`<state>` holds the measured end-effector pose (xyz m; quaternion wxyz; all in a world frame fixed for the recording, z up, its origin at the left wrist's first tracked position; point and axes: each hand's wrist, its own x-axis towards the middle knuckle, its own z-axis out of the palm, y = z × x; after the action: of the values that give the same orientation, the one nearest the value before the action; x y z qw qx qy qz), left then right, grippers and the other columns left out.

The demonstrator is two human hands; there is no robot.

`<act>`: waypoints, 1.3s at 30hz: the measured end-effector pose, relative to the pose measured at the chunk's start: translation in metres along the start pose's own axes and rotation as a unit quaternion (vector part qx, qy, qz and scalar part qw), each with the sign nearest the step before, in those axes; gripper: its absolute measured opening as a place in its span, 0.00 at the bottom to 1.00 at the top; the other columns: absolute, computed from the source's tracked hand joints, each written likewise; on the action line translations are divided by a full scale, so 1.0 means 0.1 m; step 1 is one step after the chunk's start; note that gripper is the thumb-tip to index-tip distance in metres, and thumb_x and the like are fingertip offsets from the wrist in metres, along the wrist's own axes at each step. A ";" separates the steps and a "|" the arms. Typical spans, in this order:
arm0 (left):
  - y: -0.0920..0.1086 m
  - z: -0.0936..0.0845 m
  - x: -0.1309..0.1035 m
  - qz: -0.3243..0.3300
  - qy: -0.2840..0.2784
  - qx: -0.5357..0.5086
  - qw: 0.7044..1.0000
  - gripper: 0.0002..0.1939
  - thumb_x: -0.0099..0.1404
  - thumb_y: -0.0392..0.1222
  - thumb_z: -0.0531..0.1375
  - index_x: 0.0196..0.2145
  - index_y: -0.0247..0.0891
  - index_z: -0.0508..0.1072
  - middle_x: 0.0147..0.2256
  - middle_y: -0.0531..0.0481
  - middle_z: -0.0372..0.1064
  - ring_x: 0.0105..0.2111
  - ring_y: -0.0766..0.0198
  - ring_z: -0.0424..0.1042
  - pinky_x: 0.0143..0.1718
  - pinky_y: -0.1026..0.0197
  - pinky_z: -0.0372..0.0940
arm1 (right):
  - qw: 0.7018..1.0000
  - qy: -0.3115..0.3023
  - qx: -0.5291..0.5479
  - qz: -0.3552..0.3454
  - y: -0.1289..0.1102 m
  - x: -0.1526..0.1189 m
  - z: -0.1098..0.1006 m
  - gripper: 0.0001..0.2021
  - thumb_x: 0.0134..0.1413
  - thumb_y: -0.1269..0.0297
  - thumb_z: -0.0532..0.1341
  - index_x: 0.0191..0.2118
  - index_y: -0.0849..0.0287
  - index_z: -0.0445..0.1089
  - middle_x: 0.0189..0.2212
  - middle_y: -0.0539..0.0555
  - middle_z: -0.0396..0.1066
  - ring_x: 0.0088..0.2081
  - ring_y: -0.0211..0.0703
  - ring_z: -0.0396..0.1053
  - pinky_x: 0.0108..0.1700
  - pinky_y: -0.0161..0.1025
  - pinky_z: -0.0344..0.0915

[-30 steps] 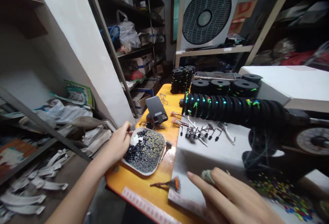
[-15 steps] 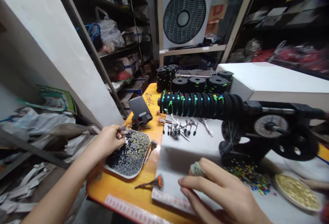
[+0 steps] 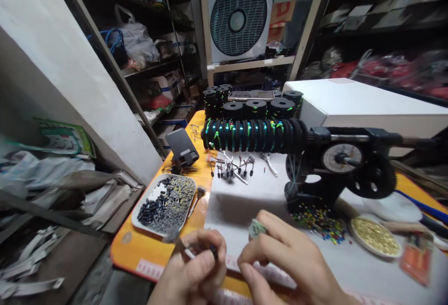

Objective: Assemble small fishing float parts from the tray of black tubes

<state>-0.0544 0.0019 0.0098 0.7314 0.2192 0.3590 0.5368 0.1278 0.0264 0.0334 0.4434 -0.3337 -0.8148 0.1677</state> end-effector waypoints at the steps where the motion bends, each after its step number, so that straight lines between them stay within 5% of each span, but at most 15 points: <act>1: -0.02 0.01 0.00 0.004 -0.002 -0.003 1.000 0.10 0.49 0.44 0.75 0.28 0.41 0.82 0.26 0.53 0.69 0.23 0.74 0.61 0.28 0.70 0.58 | 1.000 0.004 -0.002 0.003 0.00 -0.02 0.00 0.10 0.56 0.75 0.55 0.28 0.56 0.69 0.24 0.50 0.62 0.27 0.41 0.64 0.31 0.37 0.63; 6: -0.08 0.05 0.03 -0.012 0.025 -0.006 1.000 0.12 0.45 0.44 0.77 0.28 0.40 0.83 0.26 0.52 0.72 0.17 0.81 0.57 0.19 0.73 0.47 | 0.999 -0.034 0.013 0.007 0.02 -0.06 0.02 0.09 0.55 0.76 0.54 0.27 0.56 0.63 0.25 0.49 0.60 0.27 0.40 0.63 0.29 0.34 0.62; 21: -0.17 0.08 0.07 -0.001 0.017 -0.054 0.998 0.12 0.44 0.45 0.77 0.25 0.39 0.81 0.22 0.53 0.75 0.13 0.83 0.60 0.16 0.77 0.50 | 0.994 -0.005 -0.015 -0.105 0.18 0.03 0.04 0.10 0.52 0.78 0.56 0.24 0.57 0.62 0.23 0.46 0.52 0.24 0.35 0.55 0.24 0.31 0.55; 28: -0.14 0.13 0.04 -0.008 0.014 -0.057 0.998 0.13 0.44 0.44 0.77 0.25 0.37 0.82 0.23 0.53 0.75 0.14 0.83 0.61 0.16 0.78 0.51 | 0.999 -0.035 0.007 0.006 0.04 -0.02 0.02 0.12 0.57 0.77 0.52 0.25 0.59 0.63 0.24 0.50 0.57 0.27 0.38 0.59 0.25 0.32 0.56; 39: -0.14 0.15 0.06 -0.008 0.021 -0.077 0.997 0.13 0.44 0.42 0.77 0.25 0.35 0.81 0.22 0.53 0.74 0.14 0.82 0.62 0.16 0.79 0.53 | 0.999 -0.035 0.020 0.016 0.04 -0.03 0.04 0.11 0.57 0.77 0.53 0.25 0.58 0.62 0.25 0.50 0.57 0.28 0.38 0.59 0.26 0.32 0.55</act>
<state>-0.0335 0.0035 0.0078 0.7426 0.1476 0.3336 0.5617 0.1268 0.0274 0.0268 0.4185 -0.3315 -0.8210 0.2023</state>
